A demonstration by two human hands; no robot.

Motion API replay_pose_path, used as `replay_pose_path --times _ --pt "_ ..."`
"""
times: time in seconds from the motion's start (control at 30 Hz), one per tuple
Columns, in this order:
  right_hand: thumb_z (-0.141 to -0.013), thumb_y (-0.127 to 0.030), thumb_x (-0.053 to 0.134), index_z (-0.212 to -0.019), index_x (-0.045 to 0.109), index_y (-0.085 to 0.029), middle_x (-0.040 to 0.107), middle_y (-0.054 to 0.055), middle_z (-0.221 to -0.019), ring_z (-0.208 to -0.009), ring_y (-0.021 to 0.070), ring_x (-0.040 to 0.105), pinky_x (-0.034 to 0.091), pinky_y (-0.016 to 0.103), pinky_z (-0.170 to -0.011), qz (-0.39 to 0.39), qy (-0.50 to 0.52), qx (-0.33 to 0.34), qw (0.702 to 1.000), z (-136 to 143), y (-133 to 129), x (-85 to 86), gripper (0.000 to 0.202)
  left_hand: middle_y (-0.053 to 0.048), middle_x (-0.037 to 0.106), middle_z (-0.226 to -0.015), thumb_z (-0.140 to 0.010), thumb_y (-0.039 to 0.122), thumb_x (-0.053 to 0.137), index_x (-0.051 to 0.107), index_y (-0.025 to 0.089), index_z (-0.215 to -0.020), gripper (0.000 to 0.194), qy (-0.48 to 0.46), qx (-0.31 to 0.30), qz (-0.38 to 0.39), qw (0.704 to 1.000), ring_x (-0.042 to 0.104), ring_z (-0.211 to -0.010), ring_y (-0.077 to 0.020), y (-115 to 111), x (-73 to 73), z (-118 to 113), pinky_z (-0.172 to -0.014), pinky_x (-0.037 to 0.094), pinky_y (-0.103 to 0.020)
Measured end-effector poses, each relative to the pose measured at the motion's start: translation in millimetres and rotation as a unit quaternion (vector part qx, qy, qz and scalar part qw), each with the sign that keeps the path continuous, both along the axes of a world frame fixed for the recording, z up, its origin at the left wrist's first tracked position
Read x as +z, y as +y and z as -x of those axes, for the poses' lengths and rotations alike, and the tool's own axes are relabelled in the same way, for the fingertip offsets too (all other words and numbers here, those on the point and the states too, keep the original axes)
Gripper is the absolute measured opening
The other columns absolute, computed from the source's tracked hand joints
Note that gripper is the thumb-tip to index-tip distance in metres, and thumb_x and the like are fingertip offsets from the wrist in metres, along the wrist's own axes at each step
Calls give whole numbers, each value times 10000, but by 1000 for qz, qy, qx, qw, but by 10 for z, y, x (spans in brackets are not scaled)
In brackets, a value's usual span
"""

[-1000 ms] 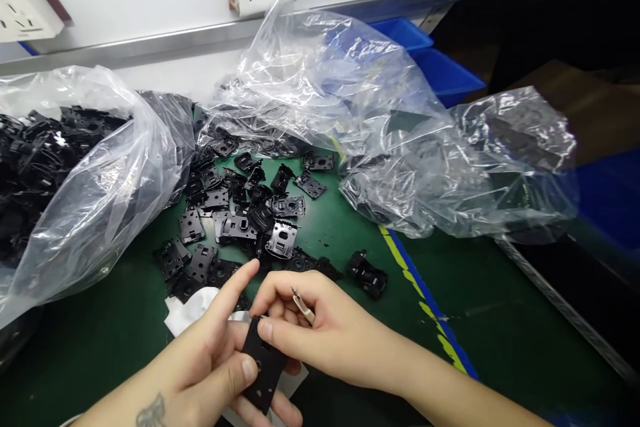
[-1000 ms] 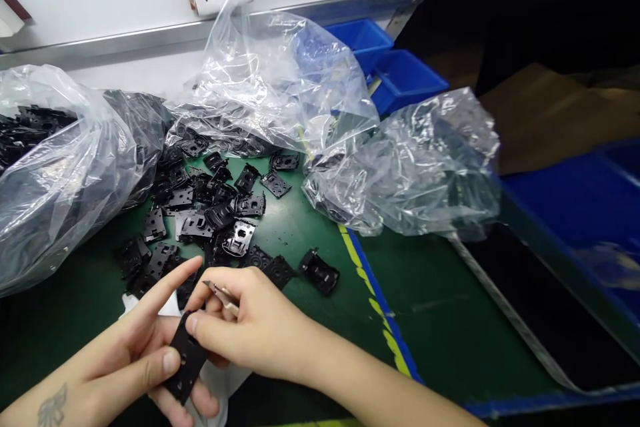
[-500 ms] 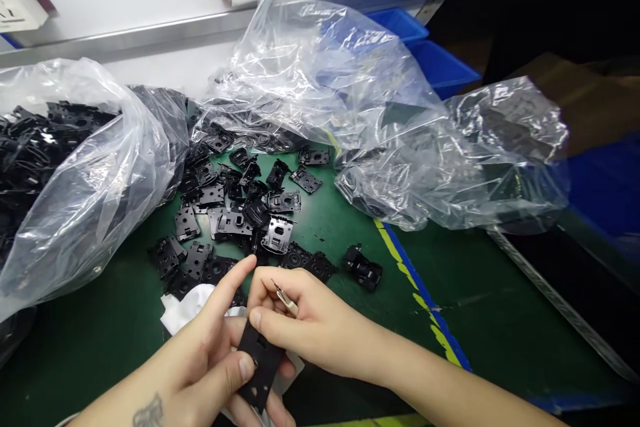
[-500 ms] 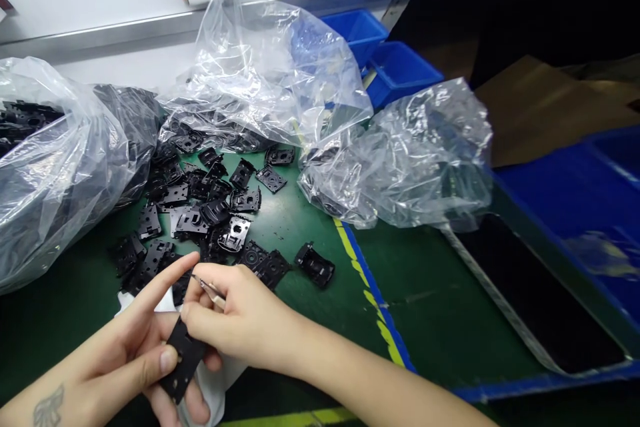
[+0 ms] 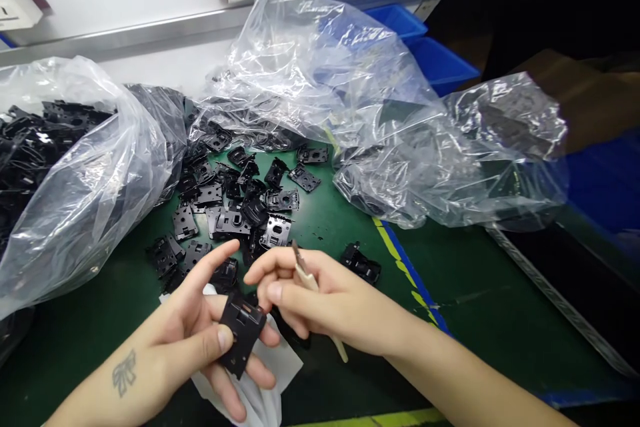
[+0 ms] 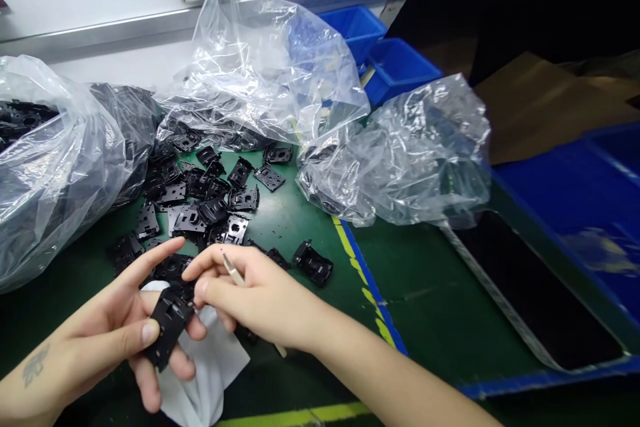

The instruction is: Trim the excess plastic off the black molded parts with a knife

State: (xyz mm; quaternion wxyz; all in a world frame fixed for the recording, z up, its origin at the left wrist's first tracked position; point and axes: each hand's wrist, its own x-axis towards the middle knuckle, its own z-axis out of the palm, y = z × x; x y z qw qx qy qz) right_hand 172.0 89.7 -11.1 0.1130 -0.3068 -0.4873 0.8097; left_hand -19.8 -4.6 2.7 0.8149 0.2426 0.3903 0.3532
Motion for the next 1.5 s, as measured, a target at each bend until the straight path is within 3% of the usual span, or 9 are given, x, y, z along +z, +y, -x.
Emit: replay_pose_path --times 0.13,0.43,0.57,0.7,0.87,0.97,1.1,1.33,1.5 --pt "-896 -307 538 -797 515 -162 537 -43 -631 -428 40 405 290 151 -405 -28 8 -38 999 -41 30 42 177 -136 678 -1070 -941 184 528 -66 398 -1480 830 -16 15 8 1000 713 -920 -278 11 -8 42 -619 609 -275" --pt "-852 -510 611 -727 455 -183 511 -69 -556 -385 36 366 281 147 -378 21 -5 10 1000 30 -42 -54 383 -143 688 -1069 -965 178 486 -69 374 -1485 785 -66 14 6 998 733 -854 -237 17 -32 -5 -603 603 -252" --pt "-822 -454 661 -881 523 -173 541 -62 -583 -428 52 386 299 148 -394 56 27 49 997 60 -69 -38 319 -132 718 -1011 -984 221 456 -10 401 -1488 709 -65 34 -1 997 746 -726 -213 -21 -118 -68 -545 592 -235" --pt "-831 -211 592 -899 570 -154 514 -69 -586 -457 50 396 309 160 -444 27 23 42 998 62 -84 -11 91 -125 739 -902 -975 381 459 52 353 -1500 665 -36 40 1 999 735 -617 -212 -11 -125 -62 -504 578 -245" --pt "-856 -245 507 -938 561 -164 517 -63 -595 -420 52 378 277 168 -404 49 22 12 998 58 -73 -11 127 -182 695 -1053 -909 628 387 117 229 -1511 771 -67 50 3 996 679 -998 -331 48 -10 27 -754 579 -403" --pt "-873 -335 508 -927 543 -167 482 -70 -586 -415 51 374 259 162 -383 23 0 -34 999 57 -60 -34 180 -218 627 -1207 -898 679 311 130 210 -1514 795 -138 55 23 989 576 -1170 -374 76 48 48 -889 510 -487" --pt "-877 -371 524 -894 525 -170 481 -68 -584 -407 47 374 268 165 -381 4 -3 -67 998 43 -18 -55 201 -237 557 -1307 -892 689 306 172 209 -1511 794 -194 93 27 976 495 -1249 -413 98 83 48 -933 462 -534" --pt "-848 -388 590 -815 516 -173 477 -56 -577 -425 54 373 243 168 -370 -14 2 -107 994 -7 57 -7 230 -256 547 -1305 -937 586 352 140 198 -1509 723 -185 150 35 971 515 -1225 -411 90 163 101 -910 487 -532" --pt "-828 -427 614 -800 512 -179 474 -53 -572 -423 59 376 231 168 -369 -13 -17 -93 995 15 46 -11 270 -175 553 -1351 -885 51 528 221 274 -1477 703 -118 144 13 982 493 -1275 -342 51 219 150 -962 505 -446"
